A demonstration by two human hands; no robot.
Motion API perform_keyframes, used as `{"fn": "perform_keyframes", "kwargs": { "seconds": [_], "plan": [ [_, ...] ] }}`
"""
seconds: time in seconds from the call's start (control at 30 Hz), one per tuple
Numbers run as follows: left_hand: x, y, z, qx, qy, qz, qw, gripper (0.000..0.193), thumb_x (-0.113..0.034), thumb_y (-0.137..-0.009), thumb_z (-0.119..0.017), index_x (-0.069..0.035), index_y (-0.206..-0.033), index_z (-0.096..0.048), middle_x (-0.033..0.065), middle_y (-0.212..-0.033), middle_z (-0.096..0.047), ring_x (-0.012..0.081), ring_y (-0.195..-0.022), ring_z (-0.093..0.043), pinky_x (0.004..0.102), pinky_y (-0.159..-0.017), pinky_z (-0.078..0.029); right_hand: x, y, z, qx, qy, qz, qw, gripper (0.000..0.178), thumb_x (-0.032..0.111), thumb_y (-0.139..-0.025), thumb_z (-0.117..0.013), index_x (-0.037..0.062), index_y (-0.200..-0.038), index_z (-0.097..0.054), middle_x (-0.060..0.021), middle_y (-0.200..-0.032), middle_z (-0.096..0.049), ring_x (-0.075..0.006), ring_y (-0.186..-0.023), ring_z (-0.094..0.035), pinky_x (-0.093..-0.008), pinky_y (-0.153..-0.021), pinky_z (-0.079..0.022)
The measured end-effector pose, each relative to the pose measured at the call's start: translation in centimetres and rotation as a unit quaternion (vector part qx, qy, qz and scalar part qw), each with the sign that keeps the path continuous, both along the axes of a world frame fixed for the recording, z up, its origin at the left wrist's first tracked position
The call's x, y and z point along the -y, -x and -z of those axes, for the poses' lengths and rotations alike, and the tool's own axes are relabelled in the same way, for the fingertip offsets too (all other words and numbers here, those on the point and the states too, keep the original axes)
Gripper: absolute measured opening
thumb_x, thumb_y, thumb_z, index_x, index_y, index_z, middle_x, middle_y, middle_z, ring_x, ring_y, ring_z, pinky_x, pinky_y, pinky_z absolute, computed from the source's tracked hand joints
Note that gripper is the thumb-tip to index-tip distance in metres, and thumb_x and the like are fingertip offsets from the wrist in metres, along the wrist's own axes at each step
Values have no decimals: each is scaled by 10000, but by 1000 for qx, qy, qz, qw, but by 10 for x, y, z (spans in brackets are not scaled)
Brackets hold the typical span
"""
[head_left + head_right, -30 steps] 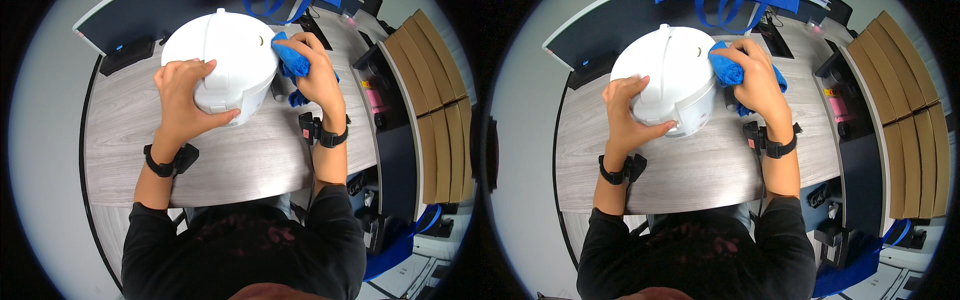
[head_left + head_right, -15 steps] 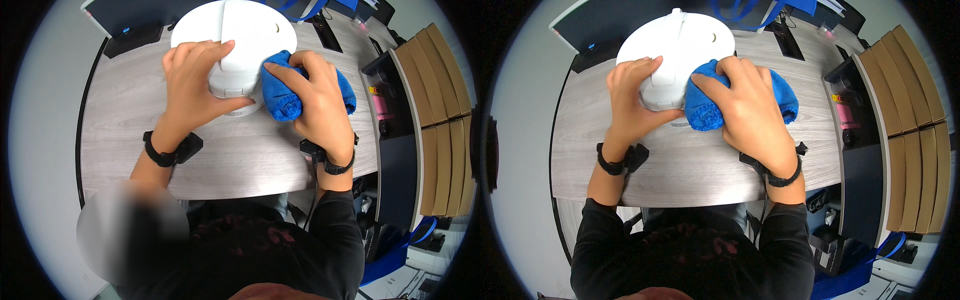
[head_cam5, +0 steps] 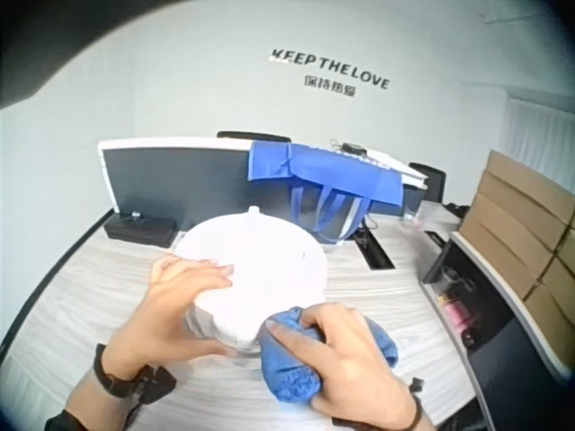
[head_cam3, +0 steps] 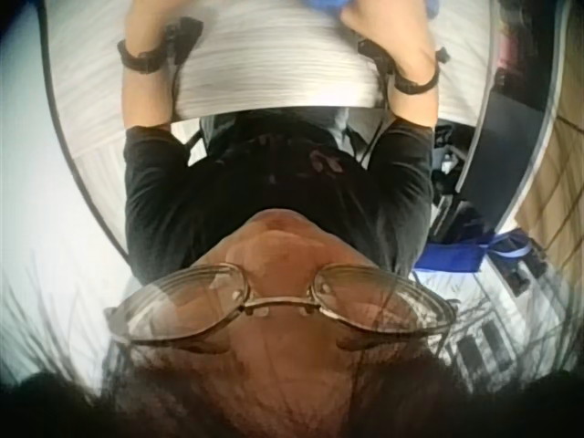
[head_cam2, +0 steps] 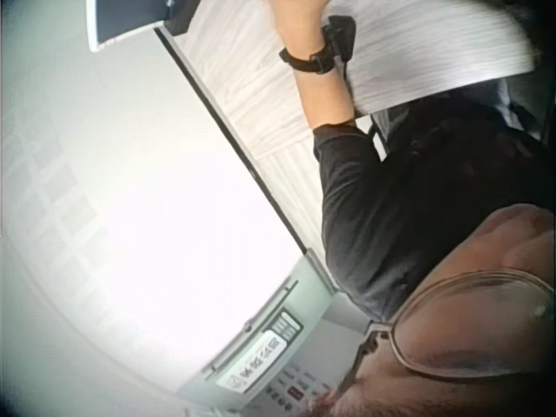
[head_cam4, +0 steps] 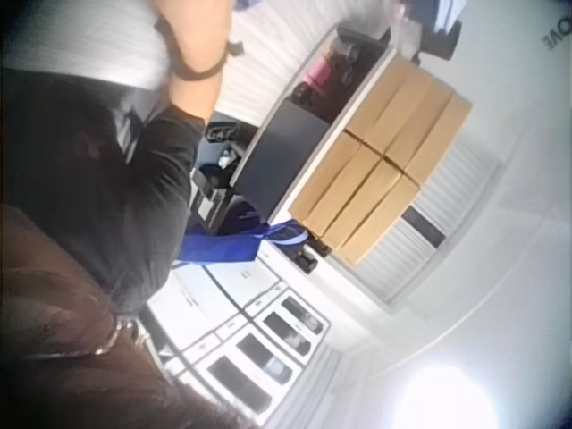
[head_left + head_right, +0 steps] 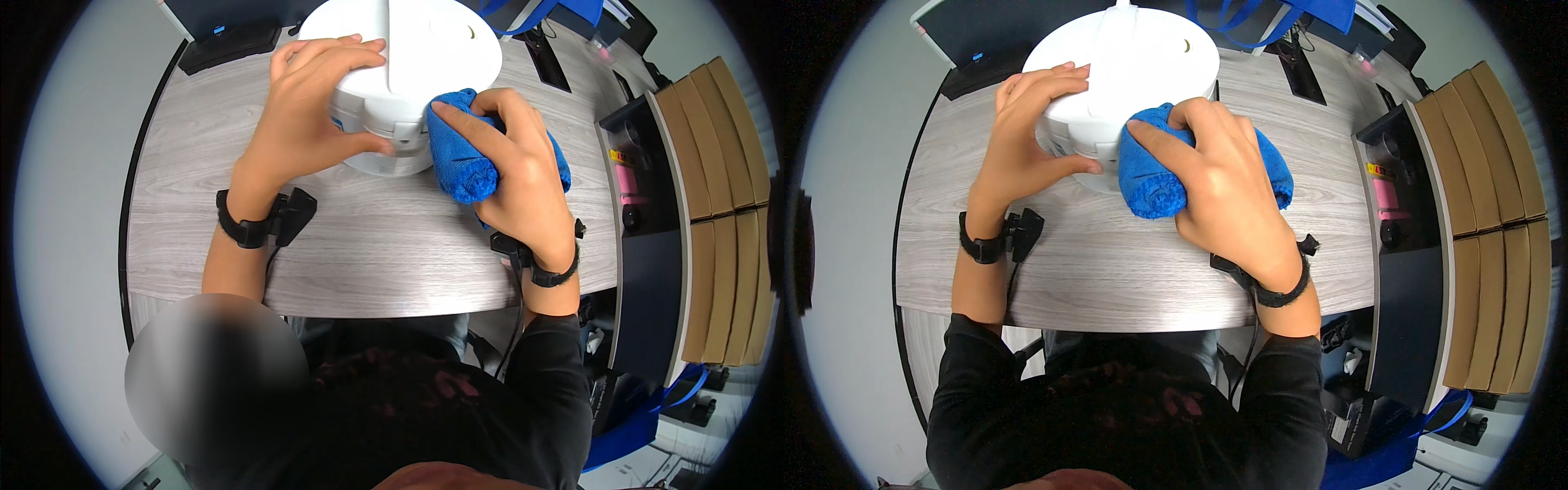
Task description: The person assembles a white rice cooker by securing the lid with a screwdriver, then wiping the exterior with a blue cloth. The person handles the cooker, lid, screwdriver, and cloth throughout the task.
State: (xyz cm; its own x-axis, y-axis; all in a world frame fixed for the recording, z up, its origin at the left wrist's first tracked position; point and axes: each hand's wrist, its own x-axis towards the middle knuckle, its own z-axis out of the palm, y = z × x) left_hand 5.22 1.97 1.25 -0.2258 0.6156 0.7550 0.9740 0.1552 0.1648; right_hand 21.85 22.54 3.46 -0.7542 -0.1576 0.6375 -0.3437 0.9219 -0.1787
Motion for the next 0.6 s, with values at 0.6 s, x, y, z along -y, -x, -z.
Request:
{"fn": "perform_keyframes", "kwargs": {
  "seconds": [0.6],
  "plan": [
    [-25, -28, 12, -63, -19, -125, 990, 687, -314, -550, -940, -155, -1170, -691, -36, -1313, -681, 152, -1101, -568, 372, -939, -299, 11, 4, 4, -45, -70, 50, 995, 535, -28, -656, -713, 78, -1180, -712, -96, -1004, -563, -270, -925, -547, -401, -832, -388]
  ]
}}
